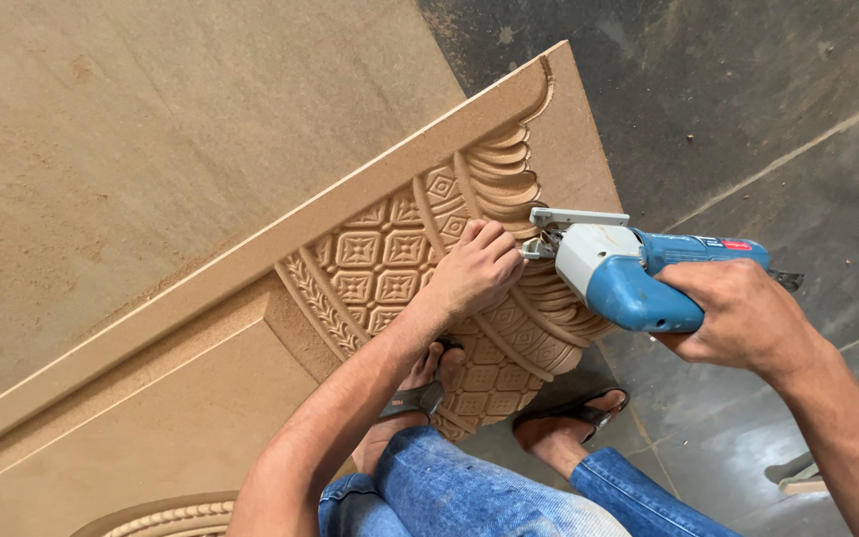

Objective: The person uses a jigsaw to cut along the decorative edge of a large wooden panel. They guide the tool carefully along the curved pattern, removing excess material to shape the panel's border.

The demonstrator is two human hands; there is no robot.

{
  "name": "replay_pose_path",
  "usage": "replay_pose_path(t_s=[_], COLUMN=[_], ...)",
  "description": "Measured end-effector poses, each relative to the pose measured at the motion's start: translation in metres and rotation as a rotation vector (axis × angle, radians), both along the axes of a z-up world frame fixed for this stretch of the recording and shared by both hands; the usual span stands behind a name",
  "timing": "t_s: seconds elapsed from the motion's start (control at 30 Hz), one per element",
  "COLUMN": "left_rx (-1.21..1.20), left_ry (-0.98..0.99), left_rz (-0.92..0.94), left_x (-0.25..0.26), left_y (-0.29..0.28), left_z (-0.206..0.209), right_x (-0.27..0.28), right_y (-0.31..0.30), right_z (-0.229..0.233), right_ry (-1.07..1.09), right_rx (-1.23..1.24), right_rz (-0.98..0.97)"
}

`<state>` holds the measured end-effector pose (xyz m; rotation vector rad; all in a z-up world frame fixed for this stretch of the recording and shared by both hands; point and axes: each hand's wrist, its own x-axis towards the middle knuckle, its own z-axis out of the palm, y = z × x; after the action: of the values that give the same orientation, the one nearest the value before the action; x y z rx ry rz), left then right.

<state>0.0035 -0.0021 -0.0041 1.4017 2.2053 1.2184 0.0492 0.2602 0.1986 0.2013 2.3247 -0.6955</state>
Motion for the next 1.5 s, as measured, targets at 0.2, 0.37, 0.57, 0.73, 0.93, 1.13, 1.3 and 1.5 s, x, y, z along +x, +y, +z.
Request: replay_pose_path(t_s=[0.2,0.37,0.57,0.73,0.93,1.13,1.3,1.5], left_rx=[-0.018,-0.026,-0.029,0.002,-0.008,-0.050,-0.110,-0.115], left_ry=[0.000,0.001,0.009,-0.021,-0.060,-0.066,0.044,0.052], left_rz=[-0.010,-0.013,0.002,-0.007,-0.022,-0.077,-0.130,-0.183], left_x=[-0.001,-0.003,-0.005,-0.009,-0.010,-0.017,-0.022,-0.030], left_y=[0.000,-0.001,-0.003,-0.001,-0.001,-0.001,-0.001,0.000], left_z=[0.001,0.003,0.005,0.005,0.004,0.006,0.002,0.001], right_x=[-0.002,0.003,0.019,0.022,0.020,0.022,0.022,0.019], right_y=[0.000,-0.002,-0.010,-0.014,-0.019,-0.023,-0.024,-0.030], right_z=[0.001,-0.001,-0.002,-0.001,0.000,0.001,0.001,0.005], right_ry=[0.001,-0.045,-0.020,-0.029,-0.070,-0.089,-0.147,-0.162], right_rx=[0.023,0.027,0.017,-0.012,-0.003,0.023,0.039,0.027], right_rz=[0.003,-0.049,-0.144,-0.241,-0.293,-0.326,-0.376,-0.436])
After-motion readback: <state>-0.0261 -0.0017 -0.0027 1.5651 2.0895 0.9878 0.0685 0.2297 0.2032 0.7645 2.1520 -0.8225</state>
